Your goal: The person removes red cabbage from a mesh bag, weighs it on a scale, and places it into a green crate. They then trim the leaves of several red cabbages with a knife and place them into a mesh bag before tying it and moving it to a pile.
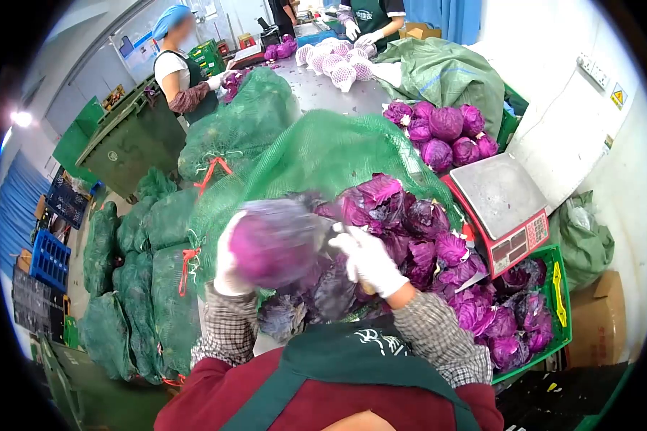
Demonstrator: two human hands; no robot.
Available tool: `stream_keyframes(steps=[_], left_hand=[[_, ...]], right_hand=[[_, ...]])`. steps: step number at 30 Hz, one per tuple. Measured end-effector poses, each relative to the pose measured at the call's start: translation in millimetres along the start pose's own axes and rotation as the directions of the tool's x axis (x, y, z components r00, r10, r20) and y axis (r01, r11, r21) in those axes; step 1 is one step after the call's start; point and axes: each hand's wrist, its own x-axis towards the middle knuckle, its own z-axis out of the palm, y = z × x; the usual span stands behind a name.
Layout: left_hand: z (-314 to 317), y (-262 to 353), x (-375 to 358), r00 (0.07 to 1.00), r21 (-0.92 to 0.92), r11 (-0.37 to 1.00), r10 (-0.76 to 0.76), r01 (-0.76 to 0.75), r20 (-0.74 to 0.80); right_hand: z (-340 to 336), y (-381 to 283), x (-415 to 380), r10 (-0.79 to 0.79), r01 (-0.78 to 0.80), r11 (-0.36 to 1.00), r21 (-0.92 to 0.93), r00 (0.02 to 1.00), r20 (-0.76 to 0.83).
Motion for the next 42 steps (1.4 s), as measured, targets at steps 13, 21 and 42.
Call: stream_keyframes(steps=[13, 21, 42], left_hand=[[42, -123, 39, 0.804, 0.771, 0.479, -0.197, -0.420, 0.561], [19, -135, 24, 0.859, 0.733, 0.662, -0.273, -0.159, 0.434], [96, -133, 36, 0.868, 0.923, 0.214, -0.325, -0.318, 0.375]], right_hand=[[-78, 54, -20, -0.004, 0.026, 0.998, 0.050, 0.921, -0.389], [-115, -11, 15, -0.245, -0.092, 0.831, -0.549, 0.825, -0.509], [-79, 41, -27, -0.395, -0.034, 0.295, -0.955, 0.906, -0.154]])
